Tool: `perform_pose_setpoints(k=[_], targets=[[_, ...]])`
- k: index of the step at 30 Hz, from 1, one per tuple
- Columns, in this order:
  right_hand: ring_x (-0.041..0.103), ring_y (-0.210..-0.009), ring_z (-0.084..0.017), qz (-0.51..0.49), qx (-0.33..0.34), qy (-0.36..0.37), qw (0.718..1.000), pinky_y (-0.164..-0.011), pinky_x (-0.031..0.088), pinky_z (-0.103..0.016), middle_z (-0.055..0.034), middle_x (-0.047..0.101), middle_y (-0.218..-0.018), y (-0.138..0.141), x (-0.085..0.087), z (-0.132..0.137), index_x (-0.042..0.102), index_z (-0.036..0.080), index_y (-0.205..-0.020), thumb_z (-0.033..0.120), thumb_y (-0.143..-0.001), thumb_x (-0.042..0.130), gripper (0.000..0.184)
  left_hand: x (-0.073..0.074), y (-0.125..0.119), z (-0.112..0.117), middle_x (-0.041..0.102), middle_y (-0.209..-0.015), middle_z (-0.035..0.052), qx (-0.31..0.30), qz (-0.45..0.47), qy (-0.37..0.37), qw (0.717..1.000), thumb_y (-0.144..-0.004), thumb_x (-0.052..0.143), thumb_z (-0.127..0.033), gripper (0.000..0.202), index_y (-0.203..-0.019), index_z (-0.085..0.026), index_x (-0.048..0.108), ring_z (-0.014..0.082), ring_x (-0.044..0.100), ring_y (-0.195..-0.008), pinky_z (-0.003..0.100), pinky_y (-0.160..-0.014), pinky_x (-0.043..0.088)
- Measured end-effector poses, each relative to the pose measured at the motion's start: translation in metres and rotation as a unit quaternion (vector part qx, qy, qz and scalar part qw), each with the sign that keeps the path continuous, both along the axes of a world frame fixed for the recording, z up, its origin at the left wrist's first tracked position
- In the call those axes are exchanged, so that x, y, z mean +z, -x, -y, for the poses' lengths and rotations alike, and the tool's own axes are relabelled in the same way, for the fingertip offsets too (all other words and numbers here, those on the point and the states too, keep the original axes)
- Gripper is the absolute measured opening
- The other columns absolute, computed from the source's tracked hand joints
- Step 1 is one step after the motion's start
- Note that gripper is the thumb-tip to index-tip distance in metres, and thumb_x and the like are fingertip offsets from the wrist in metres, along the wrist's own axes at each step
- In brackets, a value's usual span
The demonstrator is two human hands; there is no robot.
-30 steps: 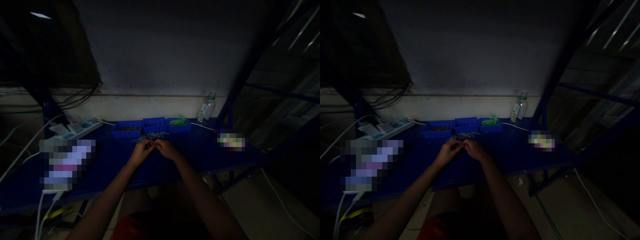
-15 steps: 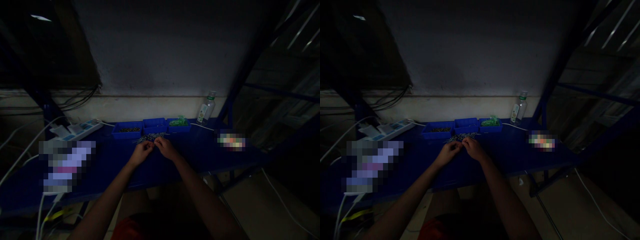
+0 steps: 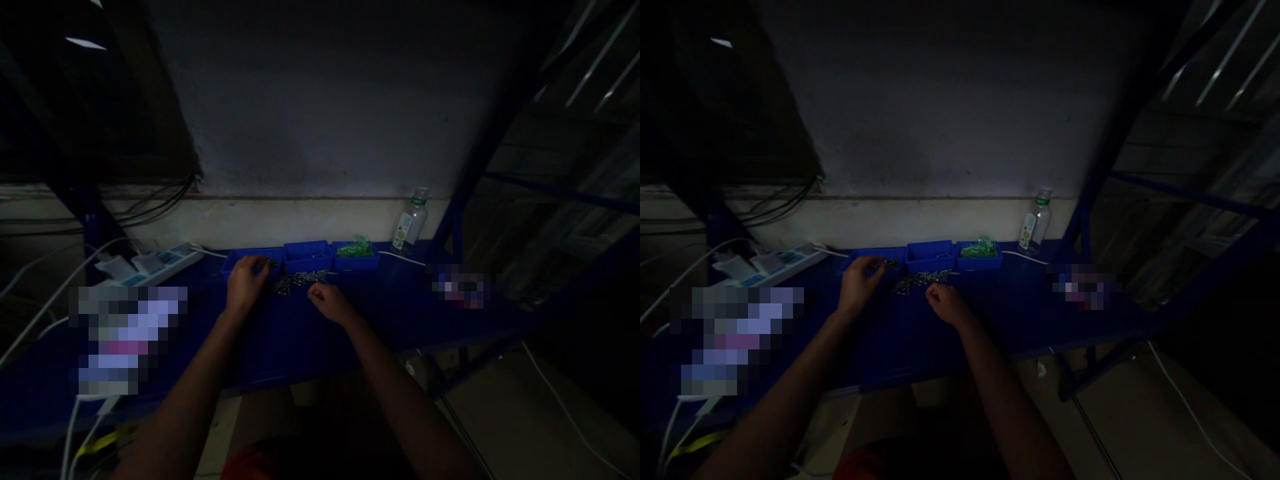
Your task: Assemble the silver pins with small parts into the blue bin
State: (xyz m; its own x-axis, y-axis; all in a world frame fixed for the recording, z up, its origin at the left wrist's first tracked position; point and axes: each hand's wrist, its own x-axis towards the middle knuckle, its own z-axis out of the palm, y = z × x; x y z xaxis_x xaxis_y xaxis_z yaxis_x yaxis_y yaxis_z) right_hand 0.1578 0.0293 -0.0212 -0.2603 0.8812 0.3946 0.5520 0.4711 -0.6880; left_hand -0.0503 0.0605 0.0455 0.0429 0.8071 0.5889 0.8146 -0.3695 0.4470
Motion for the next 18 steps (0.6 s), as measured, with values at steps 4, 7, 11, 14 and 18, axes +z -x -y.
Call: perform_pose_setpoints(k=[4,7,11,14,18], targets=[[0.057,-0.071,-0.012,-0.004,-0.001,0.005,1.0,-0.064,0.041,-0.021,-0.0003,0.062,-0.077,0.0,0.002,0.001,0.057,0.019,-0.081,0.02,-0.079,0.047,0.01,0.008,0.011,-0.008,0.06,-0.093,0.0082,0.013,-0.05,0.039,0.998,-0.08,0.043,-0.031,0.029,-0.098,-0.016,0.059,0.02,0.054,-0.087,0.032,-0.082,0.041],[0.056,-0.069,-0.011,0.001,-0.007,0.007,1.0,-0.062,0.04,-0.02,0.0002,0.062,-0.076,0.0,0.0,-0.001,0.057,0.02,-0.081,0.021,-0.079,0.047,0.01,-0.005,0.008,0.004,0.059,-0.094,0.0065,-0.043,-0.129,0.069,0.988,-0.08,0.043,-0.032,0.028,-0.098,-0.02,0.06,0.02,0.054,-0.088,0.03,-0.08,0.041],[0.056,-0.066,-0.011,0.007,-0.006,0.003,1.0,-0.059,0.039,-0.019,0.0006,0.061,-0.074,0.001,-0.005,-0.004,0.057,0.019,-0.081,0.021,-0.079,0.047,0.01,-0.029,0.002,0.02,0.057,-0.09,0.0049,-0.099,-0.225,0.113,0.963,-0.079,0.044,-0.032,0.029,-0.104,-0.025,0.058,0.0188,0.054,-0.084,0.027,-0.072,0.042],[0.056,-0.066,-0.011,0.003,-0.002,-0.006,1.0,-0.059,0.039,-0.019,0.0005,0.061,-0.074,0.0,-0.005,-0.004,0.057,0.019,-0.081,0.022,-0.079,0.047,0.01,-0.037,0.0,0.022,0.057,-0.089,0.0061,-0.087,-0.259,0.108,0.956,-0.082,0.039,-0.031,0.029,-0.102,-0.023,0.058,0.0185,0.054,-0.08,0.027,-0.069,0.041],[0.056,-0.066,-0.011,0.001,0.0,0.003,1.0,-0.06,0.039,-0.02,0.0001,0.062,-0.074,0.001,0.0,-0.001,0.057,0.019,-0.083,0.026,-0.081,0.047,0.012,-0.033,-0.005,0.022,0.058,-0.084,0.0071,-0.094,-0.261,0.072,0.958,-0.083,0.039,-0.031,0.025,-0.091,-0.021,0.061,0.0199,0.054,-0.08,0.029,-0.072,0.04]])
